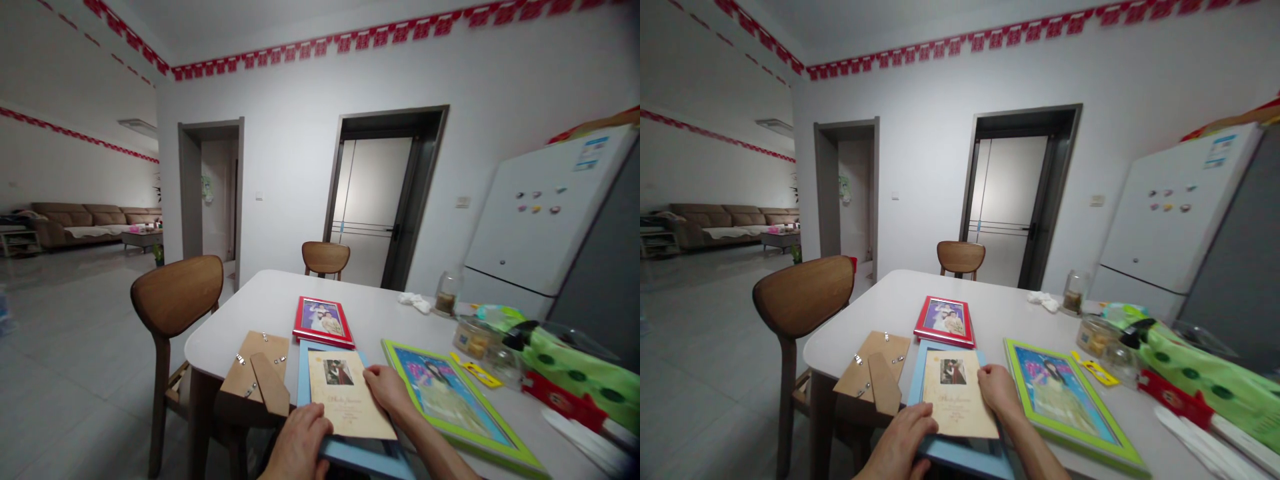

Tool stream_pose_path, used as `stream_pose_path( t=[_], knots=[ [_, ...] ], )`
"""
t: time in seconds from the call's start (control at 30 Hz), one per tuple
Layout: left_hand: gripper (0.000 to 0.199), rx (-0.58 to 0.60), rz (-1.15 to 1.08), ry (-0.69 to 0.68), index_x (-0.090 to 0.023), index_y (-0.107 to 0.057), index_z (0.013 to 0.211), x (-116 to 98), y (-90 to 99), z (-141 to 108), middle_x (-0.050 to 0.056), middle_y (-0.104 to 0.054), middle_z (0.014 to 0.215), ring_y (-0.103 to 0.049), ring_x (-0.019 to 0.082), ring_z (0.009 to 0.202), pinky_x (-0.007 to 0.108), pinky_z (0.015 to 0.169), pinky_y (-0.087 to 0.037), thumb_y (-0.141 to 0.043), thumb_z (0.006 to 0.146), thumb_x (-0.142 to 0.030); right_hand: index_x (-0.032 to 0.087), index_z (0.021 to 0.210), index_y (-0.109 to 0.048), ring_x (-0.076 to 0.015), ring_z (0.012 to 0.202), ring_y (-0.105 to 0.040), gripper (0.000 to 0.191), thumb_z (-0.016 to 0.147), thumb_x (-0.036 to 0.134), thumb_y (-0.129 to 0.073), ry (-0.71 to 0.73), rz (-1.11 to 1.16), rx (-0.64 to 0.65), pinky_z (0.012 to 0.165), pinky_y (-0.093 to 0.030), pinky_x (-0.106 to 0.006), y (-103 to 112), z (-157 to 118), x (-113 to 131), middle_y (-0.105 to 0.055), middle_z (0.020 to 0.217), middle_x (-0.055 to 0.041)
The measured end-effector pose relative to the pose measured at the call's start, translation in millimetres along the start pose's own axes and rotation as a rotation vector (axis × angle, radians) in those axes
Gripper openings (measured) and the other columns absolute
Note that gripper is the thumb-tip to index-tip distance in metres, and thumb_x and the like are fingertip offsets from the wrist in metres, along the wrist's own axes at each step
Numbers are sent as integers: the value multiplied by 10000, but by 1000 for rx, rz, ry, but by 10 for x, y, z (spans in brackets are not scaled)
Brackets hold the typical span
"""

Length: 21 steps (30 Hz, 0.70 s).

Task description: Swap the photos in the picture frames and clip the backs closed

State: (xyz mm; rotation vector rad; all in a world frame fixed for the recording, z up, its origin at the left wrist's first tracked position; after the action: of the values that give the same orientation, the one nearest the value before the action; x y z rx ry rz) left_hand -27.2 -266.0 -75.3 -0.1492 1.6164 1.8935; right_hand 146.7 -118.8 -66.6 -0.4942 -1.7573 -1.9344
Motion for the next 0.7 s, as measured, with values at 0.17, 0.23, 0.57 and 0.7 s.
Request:
stream_pose_path(
  t=[0.17,0.23,0.57,0.7],
  knots=[
    [514,36,78,-63,-218,-435,1132,50,-71,20,62,-396,1279,-318,235,1180,435,980,-230,-522,633,-133,173,725,-635,-237,786,-589,280,726,295,-382,59,-195,-46,635,-377,-298,17,-148,93,-656,795,-135],
    [490,65,107,-69,-225,-412,1156,42,-72,28,65,-385,1290,-308,245,1188,456,973,-232,-511,679,-173,174,777,-623,-256,806,-584,259,719,306,-408,81,-250,-56,650,-378,-323,16,-204,125,-647,824,-142],
    [551,-6,124,-58,-175,-398,1170,36,-57,-5,111,-363,1292,-325,259,1169,421,964,-265,-541,638,-169,166,989,-578,-187,823,-563,384,674,363,-484,258,-219,64,731,-395,-269,115,-456,161,-614,905,-81],
    [394,-126,139,-75,-168,-524,963,23,-30,-46,87,-517,1096,-469,223,988,337,870,-375,-558,578,-94,165,1054,-554,-238,1051,-439,601,502,387,-643,414,-119,221,895,-320,-309,193,-662,132,-509,1135,-100]
  ],
)
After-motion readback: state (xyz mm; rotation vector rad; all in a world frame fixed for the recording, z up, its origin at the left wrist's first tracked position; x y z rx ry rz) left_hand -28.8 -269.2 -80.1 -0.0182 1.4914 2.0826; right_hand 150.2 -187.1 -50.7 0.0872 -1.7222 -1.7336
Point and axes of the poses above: each hand's wrist, its own z-axis towards the middle knuckle, its own y-axis out of the back of the hand, x = y × z, the point moved 2 cm from there along z, towards the middle knuckle
